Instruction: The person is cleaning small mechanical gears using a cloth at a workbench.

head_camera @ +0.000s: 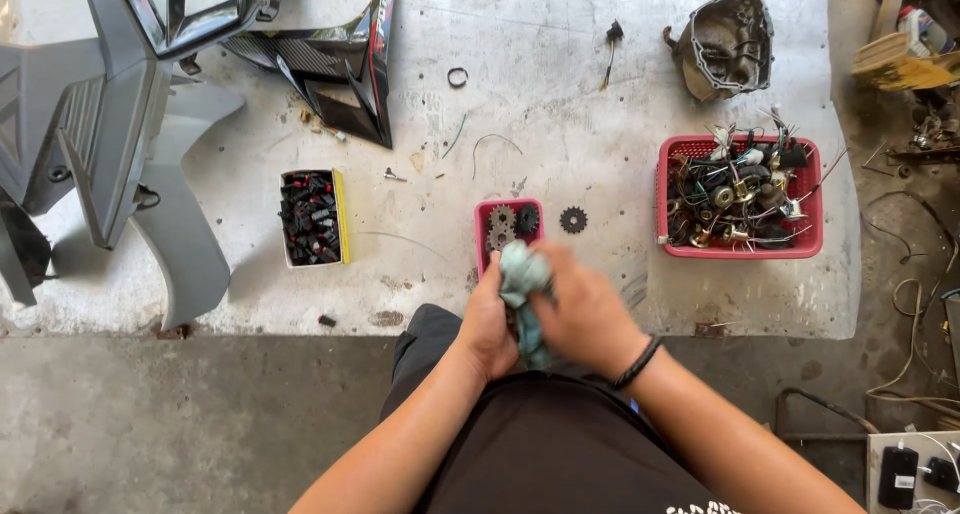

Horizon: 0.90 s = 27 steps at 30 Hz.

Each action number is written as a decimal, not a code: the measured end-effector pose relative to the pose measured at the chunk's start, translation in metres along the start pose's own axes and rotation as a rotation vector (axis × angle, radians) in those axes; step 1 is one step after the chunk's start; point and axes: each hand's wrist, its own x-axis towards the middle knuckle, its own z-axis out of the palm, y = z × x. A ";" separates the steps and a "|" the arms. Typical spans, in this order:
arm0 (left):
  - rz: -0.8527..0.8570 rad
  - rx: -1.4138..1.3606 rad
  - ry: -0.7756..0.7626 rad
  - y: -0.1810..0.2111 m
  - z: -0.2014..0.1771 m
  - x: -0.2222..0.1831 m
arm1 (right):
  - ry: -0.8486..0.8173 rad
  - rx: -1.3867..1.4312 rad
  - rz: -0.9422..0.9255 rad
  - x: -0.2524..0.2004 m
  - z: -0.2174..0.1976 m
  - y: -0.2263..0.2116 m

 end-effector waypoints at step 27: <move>0.058 -0.111 -0.127 0.025 0.005 -0.029 | -0.087 0.306 -0.094 0.001 -0.019 -0.041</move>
